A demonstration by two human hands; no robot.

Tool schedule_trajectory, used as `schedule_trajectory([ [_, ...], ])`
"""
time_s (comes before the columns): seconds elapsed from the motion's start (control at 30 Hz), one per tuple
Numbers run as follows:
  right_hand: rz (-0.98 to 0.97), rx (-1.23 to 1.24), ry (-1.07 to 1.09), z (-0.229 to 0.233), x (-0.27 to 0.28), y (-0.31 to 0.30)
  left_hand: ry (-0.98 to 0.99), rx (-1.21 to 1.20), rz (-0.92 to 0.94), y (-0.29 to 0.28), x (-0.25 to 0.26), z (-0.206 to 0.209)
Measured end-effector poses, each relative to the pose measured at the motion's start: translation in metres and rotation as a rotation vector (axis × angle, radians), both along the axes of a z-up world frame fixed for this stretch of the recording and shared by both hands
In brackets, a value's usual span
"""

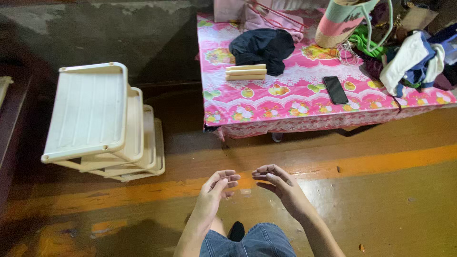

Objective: The person picks up a stack of beige plastic trays and inserts short wooden dowels into the corner holes of each tray, one at a time. The trays are handled individually and placed back on the floor after each dowel insertion.

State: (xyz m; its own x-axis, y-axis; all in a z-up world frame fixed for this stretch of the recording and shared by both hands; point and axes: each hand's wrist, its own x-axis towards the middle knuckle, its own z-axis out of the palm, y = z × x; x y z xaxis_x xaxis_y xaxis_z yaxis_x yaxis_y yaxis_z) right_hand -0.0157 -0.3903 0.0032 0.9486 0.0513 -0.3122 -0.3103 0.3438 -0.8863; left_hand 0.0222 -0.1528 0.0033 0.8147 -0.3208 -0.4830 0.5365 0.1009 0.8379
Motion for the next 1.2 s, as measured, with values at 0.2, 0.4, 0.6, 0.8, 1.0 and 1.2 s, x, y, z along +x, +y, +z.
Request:
schedule_trajectory([
  [0.2, -0.063, 0.032, 0.031, -0.022, 0.032, -0.040, -0.041, -0.023, -0.044, -0.045, 0.043, -0.014],
  [0.4, -0.148, -0.021, 0.098, -0.047, 0.099, -0.076, -0.037, -0.074, -0.115, -0.084, 0.128, -0.033],
  [0.6, -0.258, 0.028, 0.107, -0.050, 0.210, -0.102, -0.009, -0.074, -0.171, -0.108, 0.243, -0.022],
  [0.8, -0.273, 0.051, 0.103, -0.046, 0.315, -0.110, 0.001, 0.040, -0.209, -0.116, 0.348, -0.007],
  [1.0, -0.235, 0.033, 0.145, -0.055, 0.388, -0.122, 0.043, 0.034, -0.170, -0.123, 0.408, -0.021],
  [1.2, -0.116, -0.040, 0.249, -0.082, 0.452, -0.151, 0.116, 0.019, -0.064, -0.140, 0.451, -0.068],
])
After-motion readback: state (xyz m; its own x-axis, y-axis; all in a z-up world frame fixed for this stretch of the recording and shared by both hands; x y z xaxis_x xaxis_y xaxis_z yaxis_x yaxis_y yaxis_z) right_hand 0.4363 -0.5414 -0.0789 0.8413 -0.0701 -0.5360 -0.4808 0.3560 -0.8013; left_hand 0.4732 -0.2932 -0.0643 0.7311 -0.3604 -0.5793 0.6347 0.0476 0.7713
